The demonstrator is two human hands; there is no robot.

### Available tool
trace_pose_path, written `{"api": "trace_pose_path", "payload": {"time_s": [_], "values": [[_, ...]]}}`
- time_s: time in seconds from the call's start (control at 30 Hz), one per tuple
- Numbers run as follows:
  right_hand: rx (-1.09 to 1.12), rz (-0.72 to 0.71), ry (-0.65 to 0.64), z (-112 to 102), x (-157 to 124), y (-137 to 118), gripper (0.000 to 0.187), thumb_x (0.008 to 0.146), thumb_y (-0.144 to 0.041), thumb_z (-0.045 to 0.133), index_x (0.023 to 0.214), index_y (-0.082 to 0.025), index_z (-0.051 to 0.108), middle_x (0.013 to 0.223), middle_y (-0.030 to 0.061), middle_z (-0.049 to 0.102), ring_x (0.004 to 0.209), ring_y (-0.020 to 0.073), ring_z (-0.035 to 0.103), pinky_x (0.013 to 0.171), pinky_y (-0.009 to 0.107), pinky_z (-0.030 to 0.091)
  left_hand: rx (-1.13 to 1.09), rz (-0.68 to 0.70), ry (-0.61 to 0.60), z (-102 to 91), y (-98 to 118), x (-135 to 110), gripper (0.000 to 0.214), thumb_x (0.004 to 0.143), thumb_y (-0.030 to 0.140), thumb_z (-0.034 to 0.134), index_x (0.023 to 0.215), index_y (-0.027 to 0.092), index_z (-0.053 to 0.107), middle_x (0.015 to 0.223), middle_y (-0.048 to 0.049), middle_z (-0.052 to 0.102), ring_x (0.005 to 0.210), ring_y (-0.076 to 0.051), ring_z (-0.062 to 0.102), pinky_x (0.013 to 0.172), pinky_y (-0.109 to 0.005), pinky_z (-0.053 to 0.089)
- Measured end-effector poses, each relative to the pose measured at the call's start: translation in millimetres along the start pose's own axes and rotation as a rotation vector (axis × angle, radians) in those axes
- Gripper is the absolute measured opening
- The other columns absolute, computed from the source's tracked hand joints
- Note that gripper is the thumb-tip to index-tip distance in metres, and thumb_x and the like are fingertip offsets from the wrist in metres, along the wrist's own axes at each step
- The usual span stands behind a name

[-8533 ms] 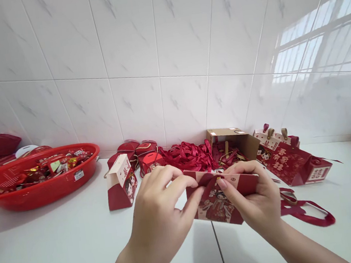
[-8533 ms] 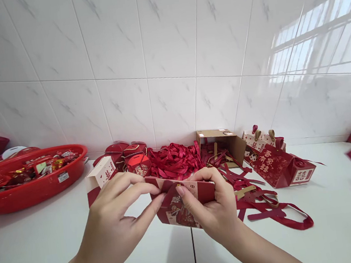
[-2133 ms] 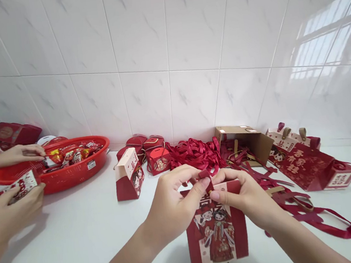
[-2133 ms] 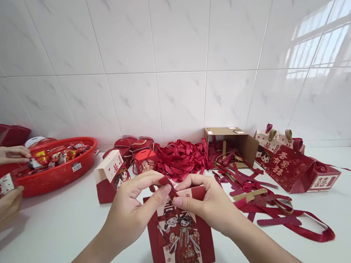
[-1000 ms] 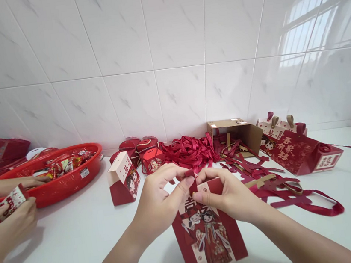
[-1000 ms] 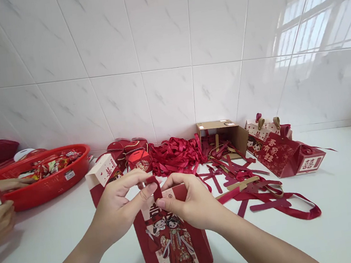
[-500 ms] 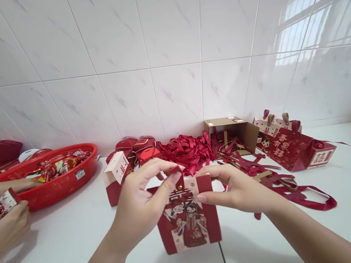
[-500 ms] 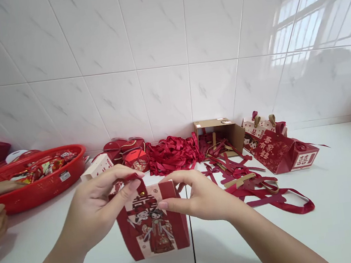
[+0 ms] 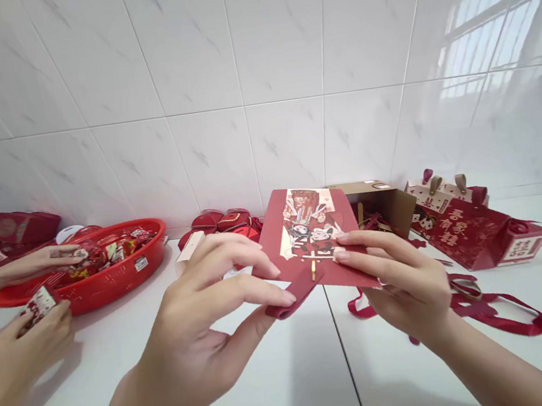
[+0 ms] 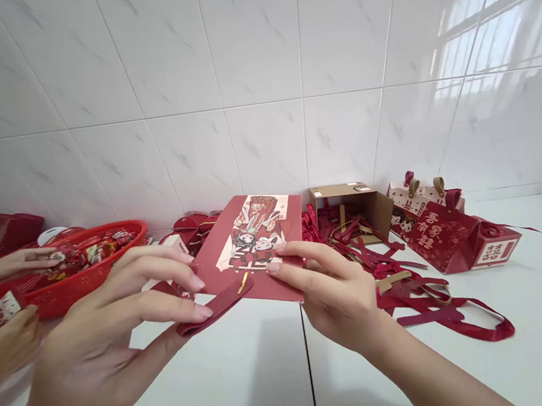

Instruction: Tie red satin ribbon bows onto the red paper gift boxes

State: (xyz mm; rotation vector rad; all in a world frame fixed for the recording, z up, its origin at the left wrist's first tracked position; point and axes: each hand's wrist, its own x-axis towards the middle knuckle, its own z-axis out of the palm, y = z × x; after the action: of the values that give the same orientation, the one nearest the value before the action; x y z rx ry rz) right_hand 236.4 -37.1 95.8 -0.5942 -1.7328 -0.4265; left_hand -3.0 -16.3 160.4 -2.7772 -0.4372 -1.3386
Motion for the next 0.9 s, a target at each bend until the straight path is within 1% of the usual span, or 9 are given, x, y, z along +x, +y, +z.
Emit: {"api": "trace_pose_path", "payload": {"time_s": [0.1,0.2,0.3,0.37,0.47,0.57,0.7,0.77,0.9], "values": [[-0.019,-0.092,0.058,-0.7,-1.1,3.5,0.060,0.074,0.010,0.055,0.124,-0.023,0.060,0.114,0.0106,0.063,0.097,0.0217,0.066,0.072,0.032,0.062,0.063,0.033,0.044,0.5,-1.1,0.2,0.023,0.078,0.003,0.060,0.079,0.026,0.068,0.092,-0.0033,0.059,0.097,-0.022,0.054,0.097,-0.050,0.041],[-0.043,-0.092,0.077,0.3,-2.4,3.4,0.061,0.073,0.010,0.056,0.124,-0.023,0.060,0.113,0.0108,0.062,0.096,0.0217,0.065,0.070,0.032,0.062,0.028,0.010,0.101,6.6,2.5,-0.6,0.023,0.078,0.004,0.061,0.078,0.026,0.067,0.095,-0.0034,0.056,0.100,-0.023,0.052,0.097,-0.052,0.039],[-0.104,-0.129,0.101,2.7,-4.9,0.3,0.060,0.074,0.009,0.055,0.124,-0.024,0.061,0.109,0.0101,0.061,0.088,0.0187,0.064,0.063,0.029,0.060,0.019,0.024,0.139,17.4,12.0,-1.3,0.024,0.077,0.005,0.062,0.077,0.028,0.068,0.097,-0.0024,0.056,0.102,-0.023,0.049,0.100,-0.052,0.037],[-0.136,-0.168,0.096,4.3,-7.1,-1.6,0.054,0.075,0.005,0.055,0.120,-0.023,0.063,0.106,0.0098,0.059,0.083,0.0166,0.063,0.058,0.027,0.057,0.061,0.060,0.123,25.0,18.5,-0.7,0.026,0.077,0.004,0.063,0.076,0.029,0.069,0.099,-0.0021,0.057,0.102,-0.022,0.048,0.100,-0.050,0.036],[-0.163,-0.209,0.088,5.3,-9.1,-2.5,0.037,0.076,0.001,0.059,0.105,-0.019,0.071,0.105,0.0096,0.057,0.080,0.0148,0.062,0.055,0.025,0.055,0.120,0.090,0.105,31.3,23.9,0.6,0.028,0.077,0.003,0.062,0.074,0.029,0.070,0.102,-0.0020,0.058,0.102,-0.021,0.048,0.095,-0.045,0.039],[-0.198,-0.235,0.111,4.0,-7.5,-1.6,0.027,0.076,0.001,0.060,0.093,-0.017,0.073,0.105,0.0095,0.057,0.081,0.0144,0.061,0.058,0.025,0.054,0.131,0.102,0.104,26.0,22.4,0.6,0.031,0.078,0.002,0.060,0.073,0.031,0.070,0.103,-0.0012,0.059,0.105,-0.022,0.046,0.093,-0.044,0.040],[-0.188,-0.272,0.133,1.1,-3.7,-0.4,0.020,0.078,-0.003,0.062,0.089,-0.016,0.073,0.106,0.0101,0.058,0.077,0.0135,0.061,0.056,0.025,0.052,0.194,0.102,0.166,7.3,14.7,0.2,0.031,0.077,0.005,0.062,0.067,0.033,0.068,0.096,0.0006,0.057,0.103,-0.022,0.046,0.093,-0.043,0.038],[-0.175,-0.286,0.143,0.5,-3.5,0.1,0.017,0.079,-0.007,0.064,0.089,-0.016,0.074,0.107,0.0104,0.058,0.072,0.0115,0.059,0.052,0.025,0.051,0.263,0.101,0.168,0.5,10.5,0.5,0.031,0.077,0.006,0.061,0.065,0.034,0.068,0.098,0.0012,0.056,0.102,-0.022,0.046,0.093,-0.043,0.039],[-0.178,-0.288,0.153,1.1,-4.8,-0.9,0.019,0.076,-0.006,0.069,0.091,-0.016,0.074,0.110,0.0089,0.058,0.063,0.0083,0.056,0.045,0.024,0.048,0.199,0.075,0.162,-1.3,2.7,-0.7,0.031,0.077,0.004,0.056,0.068,0.031,0.068,0.105,0.0005,0.055,0.105,-0.024,0.045,0.096,-0.050,0.039]]}}
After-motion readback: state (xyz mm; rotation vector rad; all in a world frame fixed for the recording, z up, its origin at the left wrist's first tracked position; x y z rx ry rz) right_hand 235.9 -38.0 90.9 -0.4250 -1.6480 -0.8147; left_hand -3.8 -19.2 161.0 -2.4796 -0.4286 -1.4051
